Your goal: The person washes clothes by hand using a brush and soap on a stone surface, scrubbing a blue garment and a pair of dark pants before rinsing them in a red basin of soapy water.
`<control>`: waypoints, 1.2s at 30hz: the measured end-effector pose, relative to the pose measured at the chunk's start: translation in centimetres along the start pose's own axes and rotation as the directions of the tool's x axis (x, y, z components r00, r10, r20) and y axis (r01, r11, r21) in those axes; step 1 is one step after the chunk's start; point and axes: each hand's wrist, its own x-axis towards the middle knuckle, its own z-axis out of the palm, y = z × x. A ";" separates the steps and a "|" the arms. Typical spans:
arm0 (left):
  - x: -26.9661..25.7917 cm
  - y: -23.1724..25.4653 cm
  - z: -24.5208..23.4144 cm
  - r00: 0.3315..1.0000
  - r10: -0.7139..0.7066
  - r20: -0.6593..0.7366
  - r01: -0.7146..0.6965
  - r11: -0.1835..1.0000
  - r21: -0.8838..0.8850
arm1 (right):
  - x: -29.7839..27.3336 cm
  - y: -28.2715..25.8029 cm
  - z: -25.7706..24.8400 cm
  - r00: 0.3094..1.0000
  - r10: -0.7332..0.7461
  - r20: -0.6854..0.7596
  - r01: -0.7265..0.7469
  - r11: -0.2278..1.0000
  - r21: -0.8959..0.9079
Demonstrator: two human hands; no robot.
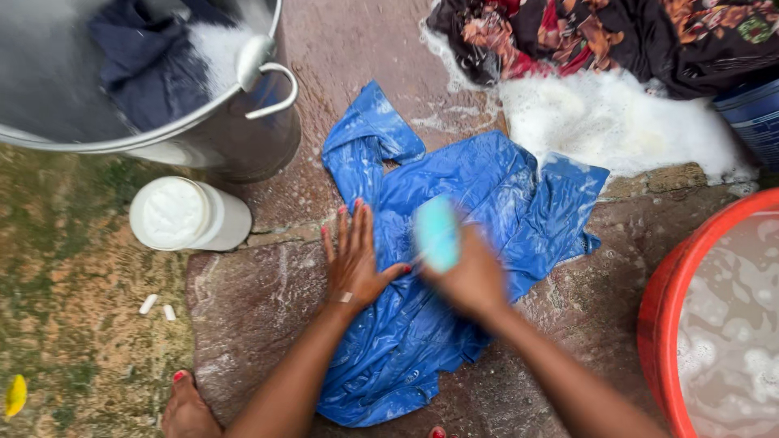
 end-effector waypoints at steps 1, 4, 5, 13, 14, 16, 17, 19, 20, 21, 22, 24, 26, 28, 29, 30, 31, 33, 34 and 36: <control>-0.7 -0.7 0.8 0.994 0.057 -0.095 -0.055 0.998 0.032 | -1.4 -1.1 1.9 0.985 -0.113 0.128 0.130 0.983 -0.132; -0.4 -2.7 3.2 0.937 0.178 -0.299 -0.151 0.982 0.113 | 2.1 0.8 2.6 0.947 -0.279 -0.160 0.187 0.882 -0.433; -0.2 -3.0 3.9 0.931 0.174 -0.320 -0.144 0.983 0.116 | 4.7 2.4 1.6 0.872 -0.335 -0.357 0.118 0.852 -0.511; -0.1 -3.3 5.1 0.907 0.192 -0.374 -0.171 0.981 0.090 | 10.8 7.7 -3.0 0.931 0.013 -0.365 -0.148 0.927 -0.345; -0.2 -3.4 5.2 0.901 0.208 -0.381 -0.182 0.978 0.104 | 5.6 7.7 1.1 0.892 -0.313 -0.326 0.066 0.803 -0.592; -0.5 -3.4 5.4 0.878 0.264 -0.399 -0.213 0.963 0.167 | -2.0 7.9 4.1 0.965 -0.256 -0.058 0.175 0.792 -0.585; -0.6 -3.3 5.3 0.862 0.303 -0.406 -0.231 0.948 0.218 | -5.3 7.8 4.8 0.972 -0.221 0.078 0.226 0.792 -0.568; -0.4 -3.3 4.8 0.803 0.440 -0.402 -0.378 0.898 0.227 | -8.9 7.3 5.2 0.933 -0.153 0.326 0.309 0.805 -0.506; -0.6 -3.4 4.7 0.758 0.518 -0.397 -0.490 0.853 0.177 | -7.2 8.2 3.9 0.941 -0.338 0.003 0.282 0.781 -0.558; -0.9 -3.5 4.8 0.704 0.589 -0.397 -0.595 0.794 0.124 | -4.0 9.2 1.8 0.814 -0.490 -0.312 0.231 0.767 -0.599; -1.0 -3.7 5.0 0.705 0.640 -0.304 -0.623 0.765 0.165 | -0.7 9.7 -0.7 0.955 0.280 -0.100 -0.297 0.889 -0.349; -0.4 -4.0 5.6 0.685 0.719 -0.118 -0.683 0.690 0.240 | 2.3 10.3 -5.0 0.957 0.175 -0.230 -0.253 0.893 -0.373; 1.3 -4.9 5.6 0.714 0.669 -0.207 -0.597 0.736 0.318 | 1.8 10.4 -6.7 0.943 0.181 -0.279 -0.280 0.884 -0.373; 2.1 -5.8 4.6 0.786 0.547 -0.289 -0.449 0.826 0.341 | -0.8 10.5 -6.3 0.938 0.122 -0.325 -0.253 0.882 -0.398; 2.2 -6.6 3.3 0.834 0.446 -0.325 -0.342 0.880 0.329 | -2.7 10.4 -5.5 0.957 0.115 -0.265 -0.238 0.833 -0.499; 2.6 -7.0 2.0 0.868 0.342 -0.360 -0.234 0.921 0.311 | -4.9 10.4 -4.7 0.971 0.116 -0.208 -0.220 0.774 -0.593; 3.3 -6.7 1.1 0.884 0.291 -0.365 -0.171 0.930 0.325 | -6.8 10.3 -3.9 0.973 0.132 -0.190 -0.222 0.763 -0.608; 4.1 -5.4 0.6 0.910 0.180 -0.373 -0.043 0.937 0.347 | -9.4 10.2 -3.3 0.968 0.208 -0.139 -0.249 0.747 -0.616; 4.0 -4.7 1.1 0.870 0.207 -0.447 -0.025 0.925 0.380 | -10.3 10.2 -3.4 0.957 0.269 -0.111 -0.279 0.743 -0.608; 3.7 -2.6 3.1 0.767 0.264 -0.585 0.019 0.901 0.432 | -11.2 10.3 -4.1 0.937 0.343 -0.072 -0.315 0.735 -0.600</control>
